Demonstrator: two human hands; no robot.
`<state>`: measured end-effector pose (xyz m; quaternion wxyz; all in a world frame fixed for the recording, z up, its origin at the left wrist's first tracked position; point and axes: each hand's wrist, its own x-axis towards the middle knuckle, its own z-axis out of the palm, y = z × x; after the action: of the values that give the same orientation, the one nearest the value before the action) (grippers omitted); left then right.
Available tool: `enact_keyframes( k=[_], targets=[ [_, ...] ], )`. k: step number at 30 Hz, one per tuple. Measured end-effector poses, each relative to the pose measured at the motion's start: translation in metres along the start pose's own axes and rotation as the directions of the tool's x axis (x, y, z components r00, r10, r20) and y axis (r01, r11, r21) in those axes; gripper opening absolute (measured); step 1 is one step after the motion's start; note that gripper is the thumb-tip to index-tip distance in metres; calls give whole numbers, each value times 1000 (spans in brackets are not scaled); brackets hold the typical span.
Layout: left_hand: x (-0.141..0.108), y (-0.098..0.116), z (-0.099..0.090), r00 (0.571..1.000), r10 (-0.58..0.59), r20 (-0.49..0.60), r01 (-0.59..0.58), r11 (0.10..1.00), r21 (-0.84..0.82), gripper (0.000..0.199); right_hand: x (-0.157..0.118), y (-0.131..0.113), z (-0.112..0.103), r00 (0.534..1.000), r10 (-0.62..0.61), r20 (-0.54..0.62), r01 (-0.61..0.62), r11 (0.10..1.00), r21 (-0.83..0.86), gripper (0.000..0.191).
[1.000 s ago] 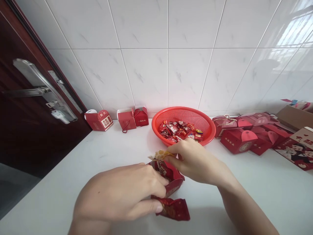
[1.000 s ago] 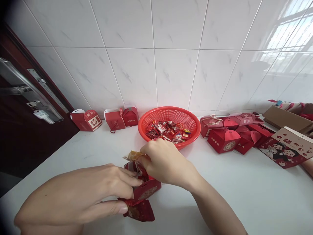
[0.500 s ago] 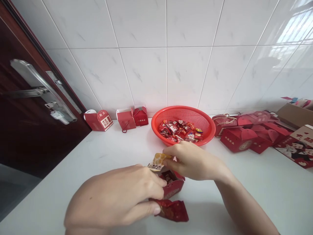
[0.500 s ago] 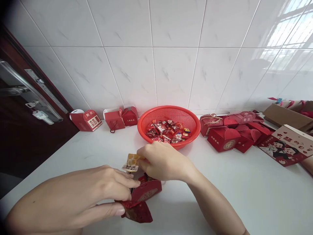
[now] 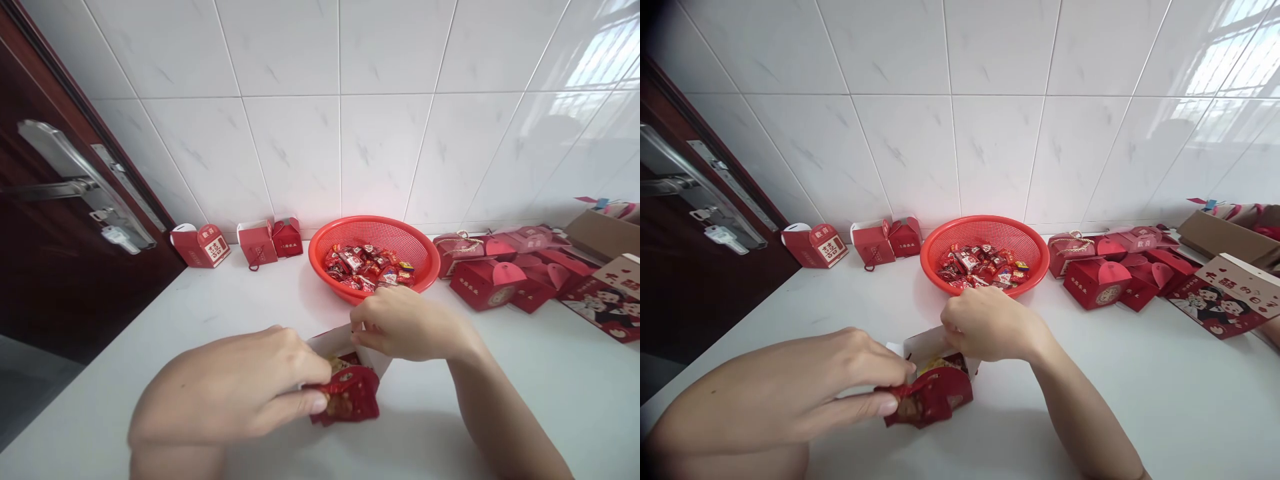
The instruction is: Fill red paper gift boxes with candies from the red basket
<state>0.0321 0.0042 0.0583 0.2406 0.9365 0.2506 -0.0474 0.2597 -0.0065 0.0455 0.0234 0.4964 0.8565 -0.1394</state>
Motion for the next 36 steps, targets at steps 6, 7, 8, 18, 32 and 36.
enact_keyframes(
  k=[6,7,8,18,32,36],
  targets=[
    [9,-6,-9,982,-191,6,191,981,-28,41,-12,13,-10,980,-193,51,181,967,182,15],
    [10,-7,-9,982,-191,3,191,981,-46,41,-13,15,-11,974,-220,51,204,954,217,17],
    [10,-7,-10,982,-189,6,189,980,-59,41,-14,17,-13,968,-244,52,224,941,252,19],
    [9,-6,-10,980,-201,-5,200,978,-62,38,0,20,-12,939,-328,106,271,893,359,19],
    [23,1,6,905,-424,-27,425,903,67,43,0,5,-5,990,-67,123,67,998,4,30],
    [24,-4,7,905,-419,-72,425,898,111,22,1,5,-4,989,-73,126,77,997,-25,28]
  ],
)
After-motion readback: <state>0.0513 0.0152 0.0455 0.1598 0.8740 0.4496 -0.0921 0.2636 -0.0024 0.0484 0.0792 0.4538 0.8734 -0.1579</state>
